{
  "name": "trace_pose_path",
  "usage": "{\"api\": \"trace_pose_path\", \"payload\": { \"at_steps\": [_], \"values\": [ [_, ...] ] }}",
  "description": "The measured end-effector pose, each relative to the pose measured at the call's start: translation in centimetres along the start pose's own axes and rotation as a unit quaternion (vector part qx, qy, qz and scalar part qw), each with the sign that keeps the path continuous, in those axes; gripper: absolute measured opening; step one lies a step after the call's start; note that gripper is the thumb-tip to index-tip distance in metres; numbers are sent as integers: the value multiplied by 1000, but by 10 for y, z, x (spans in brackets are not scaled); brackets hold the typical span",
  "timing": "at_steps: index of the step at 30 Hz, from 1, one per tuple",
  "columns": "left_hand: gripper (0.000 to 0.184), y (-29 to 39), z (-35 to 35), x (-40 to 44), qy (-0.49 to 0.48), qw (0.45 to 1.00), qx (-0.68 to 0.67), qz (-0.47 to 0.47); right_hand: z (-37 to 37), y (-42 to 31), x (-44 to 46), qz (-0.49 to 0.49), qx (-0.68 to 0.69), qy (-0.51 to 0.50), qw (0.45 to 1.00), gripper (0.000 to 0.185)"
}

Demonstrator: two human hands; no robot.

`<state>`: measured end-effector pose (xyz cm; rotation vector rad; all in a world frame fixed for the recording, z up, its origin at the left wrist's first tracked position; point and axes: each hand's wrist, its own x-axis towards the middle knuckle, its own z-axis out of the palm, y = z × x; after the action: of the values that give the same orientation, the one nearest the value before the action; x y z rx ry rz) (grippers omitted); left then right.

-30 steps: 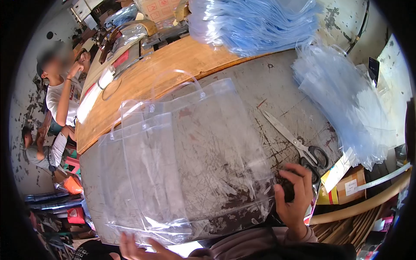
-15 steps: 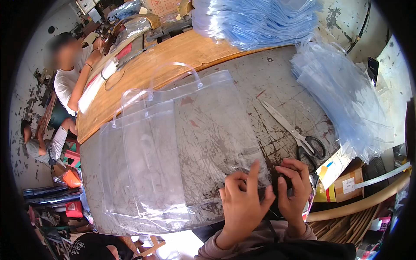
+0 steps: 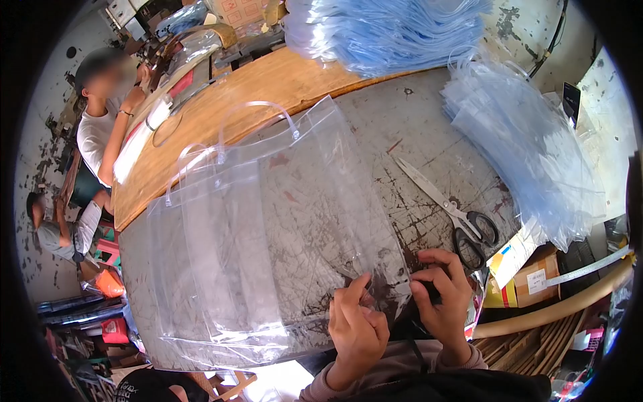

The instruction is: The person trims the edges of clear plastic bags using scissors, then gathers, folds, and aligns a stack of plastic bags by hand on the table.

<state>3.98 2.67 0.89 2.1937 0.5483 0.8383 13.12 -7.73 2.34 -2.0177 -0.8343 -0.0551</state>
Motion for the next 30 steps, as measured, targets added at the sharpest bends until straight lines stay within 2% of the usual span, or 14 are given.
{"api": "trace_pose_path", "payload": {
  "at_steps": [8,11,13,14,16,17,19,20,22,24,26,27,29,30],
  "values": [
    [46,-5,5,-9,54,996,-65,-8,-3,6,1,5,68,-12,998,12],
    [46,-1,2,-9,20,998,-36,-46,-3,7,2,2,74,-25,997,13],
    [43,4,2,0,104,992,65,34,-3,7,2,-12,55,-22,998,14],
    [43,4,2,-3,104,992,66,35,-3,8,1,-13,56,-21,998,14],
    [39,3,2,-9,109,969,202,94,-3,9,0,-14,59,-25,998,16],
    [39,3,0,-9,111,968,202,94,-3,8,-1,-16,60,-25,998,16],
    [39,6,-6,-5,-34,972,197,121,-4,8,-1,-11,57,-41,997,18],
    [39,7,-9,-4,-28,972,197,121,-6,8,-2,-17,57,-41,997,18],
    [37,10,-14,-1,-121,977,170,37,-12,8,0,-74,-11,-57,996,20],
    [37,14,-22,2,-137,978,158,29,-26,16,6,-144,-93,4,985,20],
    [49,19,-28,3,-197,964,175,27,-42,19,10,-113,-195,56,973,23],
    [49,17,-29,3,-195,965,174,25,-43,20,12,-115,-196,55,972,23],
    [52,12,-30,2,-239,954,173,51,-45,23,15,-7,-269,81,960,34],
    [52,9,-29,3,-240,954,171,51,-48,24,14,-5,-271,80,959,34]
  ]
}}
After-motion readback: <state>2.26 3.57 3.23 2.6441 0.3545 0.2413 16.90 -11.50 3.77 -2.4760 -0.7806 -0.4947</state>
